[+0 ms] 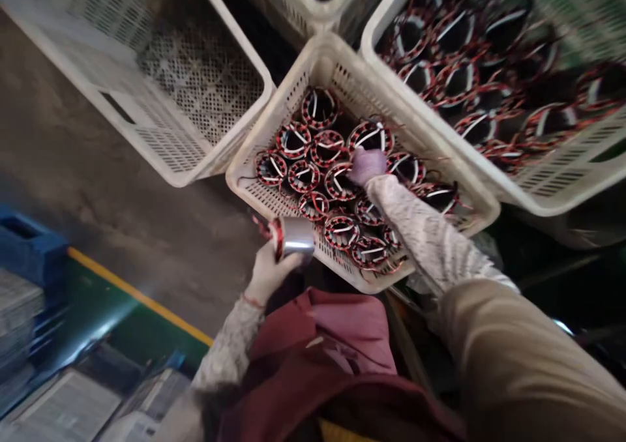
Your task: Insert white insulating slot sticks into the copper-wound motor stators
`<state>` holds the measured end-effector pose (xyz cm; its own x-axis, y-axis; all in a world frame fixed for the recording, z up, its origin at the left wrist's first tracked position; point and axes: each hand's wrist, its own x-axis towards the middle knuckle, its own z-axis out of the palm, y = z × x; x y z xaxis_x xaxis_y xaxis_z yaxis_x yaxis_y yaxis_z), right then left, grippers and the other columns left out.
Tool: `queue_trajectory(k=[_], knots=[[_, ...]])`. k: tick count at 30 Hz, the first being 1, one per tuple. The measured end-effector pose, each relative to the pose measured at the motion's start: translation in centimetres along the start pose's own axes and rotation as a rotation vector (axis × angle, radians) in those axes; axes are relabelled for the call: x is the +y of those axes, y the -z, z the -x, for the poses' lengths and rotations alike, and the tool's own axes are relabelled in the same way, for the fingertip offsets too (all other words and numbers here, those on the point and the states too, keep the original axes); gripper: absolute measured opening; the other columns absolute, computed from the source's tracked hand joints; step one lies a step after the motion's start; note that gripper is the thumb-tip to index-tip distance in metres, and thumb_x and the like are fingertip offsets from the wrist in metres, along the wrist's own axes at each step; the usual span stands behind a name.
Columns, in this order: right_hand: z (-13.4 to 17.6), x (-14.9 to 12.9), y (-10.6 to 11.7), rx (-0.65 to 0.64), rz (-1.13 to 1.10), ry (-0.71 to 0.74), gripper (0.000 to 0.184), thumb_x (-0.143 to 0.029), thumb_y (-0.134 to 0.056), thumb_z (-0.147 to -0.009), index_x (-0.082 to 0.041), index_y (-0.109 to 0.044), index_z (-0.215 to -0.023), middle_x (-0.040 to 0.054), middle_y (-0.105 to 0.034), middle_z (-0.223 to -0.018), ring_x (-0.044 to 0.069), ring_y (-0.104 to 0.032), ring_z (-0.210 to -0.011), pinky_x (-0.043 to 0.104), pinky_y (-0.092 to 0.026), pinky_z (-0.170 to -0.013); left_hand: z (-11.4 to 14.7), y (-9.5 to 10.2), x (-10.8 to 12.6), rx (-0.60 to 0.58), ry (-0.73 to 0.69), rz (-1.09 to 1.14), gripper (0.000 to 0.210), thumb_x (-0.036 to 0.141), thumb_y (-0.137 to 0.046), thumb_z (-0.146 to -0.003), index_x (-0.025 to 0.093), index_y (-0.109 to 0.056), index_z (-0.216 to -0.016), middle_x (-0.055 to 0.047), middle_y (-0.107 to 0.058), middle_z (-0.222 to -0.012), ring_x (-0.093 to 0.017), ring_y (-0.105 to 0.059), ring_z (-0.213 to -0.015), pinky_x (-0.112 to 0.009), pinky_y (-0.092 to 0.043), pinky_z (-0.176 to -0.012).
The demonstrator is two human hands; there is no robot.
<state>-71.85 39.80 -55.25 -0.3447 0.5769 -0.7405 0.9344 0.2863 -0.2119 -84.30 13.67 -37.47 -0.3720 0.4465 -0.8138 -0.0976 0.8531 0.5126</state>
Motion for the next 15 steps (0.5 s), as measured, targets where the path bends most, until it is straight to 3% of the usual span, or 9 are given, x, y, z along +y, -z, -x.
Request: queue_trajectory(k=[3,5,8,10,13,15], knots=[[0.1,0.6,-1.0,0.016,0.151,-0.055,0.056,-0.025,-0.079,-0.067,-0.008,-0.061,-0.118,0.0166,-0.068,-0.100,0.031,-0.066,-0.096,0.041,-0.053,-0.085,-5.7,-3.3,0.6,-0.066,-0.170,-0.703,0.047,0.047,-0.071,-0.077,0.011,-0.069,-0.107,-0.016,-0.073,-0.094,-0.036,-0.066,-0.104,-0.047,-0.047,-0.098],[0.2,0.7,-1.0,0.000,0.167,-0.029,0.059,-0.024,-0.079,-0.067,-0.006,-0.059,-0.120,0.0184,-0.068,-0.103,0.032,-0.066,-0.098,0.042,-0.052,-0.087,-8.9,-5.7,0.0,-0.205,-0.240,-0.999,0.045,0.038,-0.063,-0.086,0.008,-0.063,-0.120,-0.018,-0.072,-0.100,-0.034,-0.064,-0.108,-0.050,-0.039,-0.106],[-0.3,0.0,-0.7,-0.046,0.087,0.041,0.060,-0.019,-0.076,-0.069,-0.004,-0.056,-0.124,0.0203,-0.066,-0.112,0.034,-0.062,-0.107,0.047,-0.047,-0.096,-12.4,-8.5,-2.1,-0.360,-0.261,-1.133,0.042,0.027,-0.062,-0.089,0.008,-0.059,-0.127,-0.017,-0.070,-0.109,-0.029,-0.062,-0.114,-0.048,-0.039,-0.109],[-0.1,-1.1,-0.5,-0.039,-0.028,0.083,0.067,-0.015,-0.076,-0.066,-0.001,-0.053,-0.128,0.0234,-0.063,-0.123,0.038,-0.055,-0.120,0.052,-0.037,-0.108,-14.0,-9.4,-3.3,-0.399,-0.243,-1.182,0.040,0.031,-0.064,-0.090,0.012,-0.059,-0.125,-0.014,-0.065,-0.121,-0.026,-0.061,-0.115,-0.047,-0.046,-0.104],[4.4,-2.3,0.1,0.047,-0.220,0.084,0.067,-0.013,-0.076,-0.067,0.000,-0.053,-0.129,0.0247,-0.056,-0.134,0.038,-0.043,-0.131,0.052,-0.022,-0.117,-14.4,-9.8,-3.1,-0.416,-0.228,-1.297,0.040,0.040,-0.061,-0.093,0.016,-0.058,-0.125,-0.011,-0.060,-0.128,-0.023,-0.061,-0.111,-0.046,-0.054,-0.093],[11.1,-2.5,0.5,0.097,-0.369,0.063,0.044,-0.014,-0.069,-0.074,-0.004,-0.061,-0.116,0.0174,-0.065,-0.124,0.033,-0.051,-0.123,0.047,-0.033,-0.112,-12.7,-9.6,-1.3,-0.376,-0.281,-1.384,0.040,0.039,-0.062,-0.092,0.018,-0.058,-0.125,-0.010,-0.060,-0.127,-0.023,-0.062,-0.109,-0.045,-0.056,-0.090]])
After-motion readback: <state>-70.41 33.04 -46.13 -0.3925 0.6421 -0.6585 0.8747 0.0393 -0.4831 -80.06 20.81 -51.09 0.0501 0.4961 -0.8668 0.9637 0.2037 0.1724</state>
